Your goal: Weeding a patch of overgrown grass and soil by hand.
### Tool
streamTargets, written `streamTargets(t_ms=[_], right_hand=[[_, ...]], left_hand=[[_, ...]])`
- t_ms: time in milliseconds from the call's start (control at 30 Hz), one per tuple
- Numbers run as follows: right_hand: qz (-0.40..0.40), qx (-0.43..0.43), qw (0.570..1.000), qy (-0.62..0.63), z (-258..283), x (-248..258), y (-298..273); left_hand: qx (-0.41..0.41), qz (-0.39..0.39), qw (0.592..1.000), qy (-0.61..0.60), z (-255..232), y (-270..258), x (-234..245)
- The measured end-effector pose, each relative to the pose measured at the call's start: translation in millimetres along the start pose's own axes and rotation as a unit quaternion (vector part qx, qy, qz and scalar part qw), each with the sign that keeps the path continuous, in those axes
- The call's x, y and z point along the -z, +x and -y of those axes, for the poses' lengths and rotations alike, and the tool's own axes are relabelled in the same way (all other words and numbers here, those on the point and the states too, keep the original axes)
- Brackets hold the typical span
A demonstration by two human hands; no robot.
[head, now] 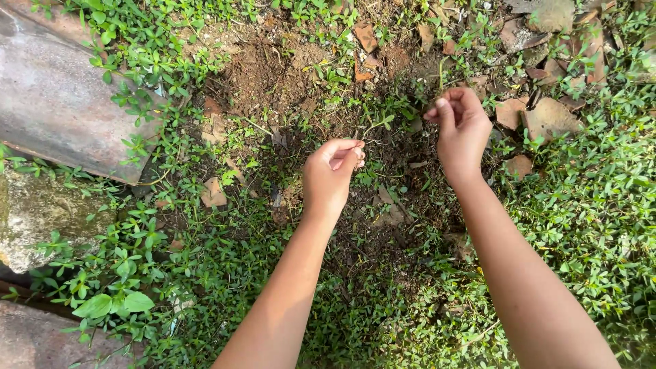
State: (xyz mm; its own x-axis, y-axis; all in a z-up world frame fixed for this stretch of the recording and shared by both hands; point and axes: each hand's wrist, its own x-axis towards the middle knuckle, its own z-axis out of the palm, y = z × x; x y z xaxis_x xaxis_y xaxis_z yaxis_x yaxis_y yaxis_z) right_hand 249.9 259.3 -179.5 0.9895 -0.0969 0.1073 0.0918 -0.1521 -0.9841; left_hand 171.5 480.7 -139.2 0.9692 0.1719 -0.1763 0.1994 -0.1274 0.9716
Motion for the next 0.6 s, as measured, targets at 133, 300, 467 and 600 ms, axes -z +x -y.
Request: streamTargets(t_ms=[133, 300, 467, 600], right_hand=[[-0.057, 0.055, 0.995, -0.059, 57.3, -14.6, -23.3], [0.082, -0.103, 0.991, 0.034, 43.7, -49.2, -61.6], [0.074, -0.11, 0.991, 0.021, 39.5, -68.6, -72.7], [0.08, -0.135, 0.987, 0.033, 34.2, -72.0, -74.0]], left_hand=[[-0.025, -0.025, 0.998, 0.046, -16.6, 5.1, -3.7], [-0.032, -0.036, 0.999, -0.021, -8.0, 6.4, -11.7], [-0.045, -0.076, 0.995, 0.054, -14.5, -6.6, -6.2], [-0.085, -0.069, 0.991, 0.072, -23.1, -11.9, 1.4]])
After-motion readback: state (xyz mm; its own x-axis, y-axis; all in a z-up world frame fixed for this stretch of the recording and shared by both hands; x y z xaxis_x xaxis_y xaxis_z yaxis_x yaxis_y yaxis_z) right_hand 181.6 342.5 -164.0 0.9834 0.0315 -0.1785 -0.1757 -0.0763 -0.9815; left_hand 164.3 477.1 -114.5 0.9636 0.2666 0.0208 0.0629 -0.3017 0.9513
